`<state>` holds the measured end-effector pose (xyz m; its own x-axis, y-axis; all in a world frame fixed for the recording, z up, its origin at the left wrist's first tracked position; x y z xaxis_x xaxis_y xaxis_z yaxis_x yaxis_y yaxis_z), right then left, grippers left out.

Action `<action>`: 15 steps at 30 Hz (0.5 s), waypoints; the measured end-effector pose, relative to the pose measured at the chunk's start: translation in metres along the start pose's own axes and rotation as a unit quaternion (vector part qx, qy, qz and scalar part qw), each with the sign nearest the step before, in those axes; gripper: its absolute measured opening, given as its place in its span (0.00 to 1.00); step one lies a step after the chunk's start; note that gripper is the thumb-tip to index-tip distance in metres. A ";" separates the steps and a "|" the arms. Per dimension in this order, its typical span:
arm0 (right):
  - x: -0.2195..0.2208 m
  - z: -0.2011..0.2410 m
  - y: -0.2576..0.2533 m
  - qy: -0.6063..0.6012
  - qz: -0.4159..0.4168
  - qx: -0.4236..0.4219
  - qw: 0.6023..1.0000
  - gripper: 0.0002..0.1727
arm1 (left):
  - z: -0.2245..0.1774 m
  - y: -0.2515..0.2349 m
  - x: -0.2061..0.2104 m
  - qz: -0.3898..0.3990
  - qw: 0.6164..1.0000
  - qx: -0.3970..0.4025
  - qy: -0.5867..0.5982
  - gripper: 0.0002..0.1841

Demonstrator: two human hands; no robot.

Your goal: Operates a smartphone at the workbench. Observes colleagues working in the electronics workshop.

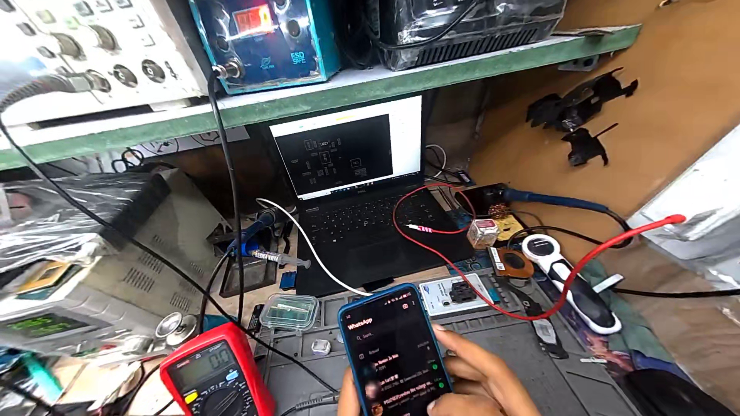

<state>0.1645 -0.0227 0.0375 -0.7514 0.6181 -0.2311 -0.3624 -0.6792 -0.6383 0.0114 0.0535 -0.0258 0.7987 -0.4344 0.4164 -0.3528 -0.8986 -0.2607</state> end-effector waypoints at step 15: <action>0.000 0.000 0.000 0.012 -0.009 -0.020 1.000 0.18 | -0.019 -0.010 0.022 0.005 0.999 -0.032 0.013 0.33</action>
<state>0.1646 -0.0225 0.0372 -0.7313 0.6394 -0.2375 -0.3526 -0.6525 -0.6707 0.0232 0.0521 0.0030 0.7822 -0.4439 0.4372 -0.3917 -0.8961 -0.2088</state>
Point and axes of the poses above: each hand's wrist, its own y-axis away from the middle knuckle, its own x-axis out of the palm, z = x × y, the point moved 6 cm from there along -y, towards the middle knuckle, and after that the axes turned 14 degrees about -z, right-handed, at the moved point
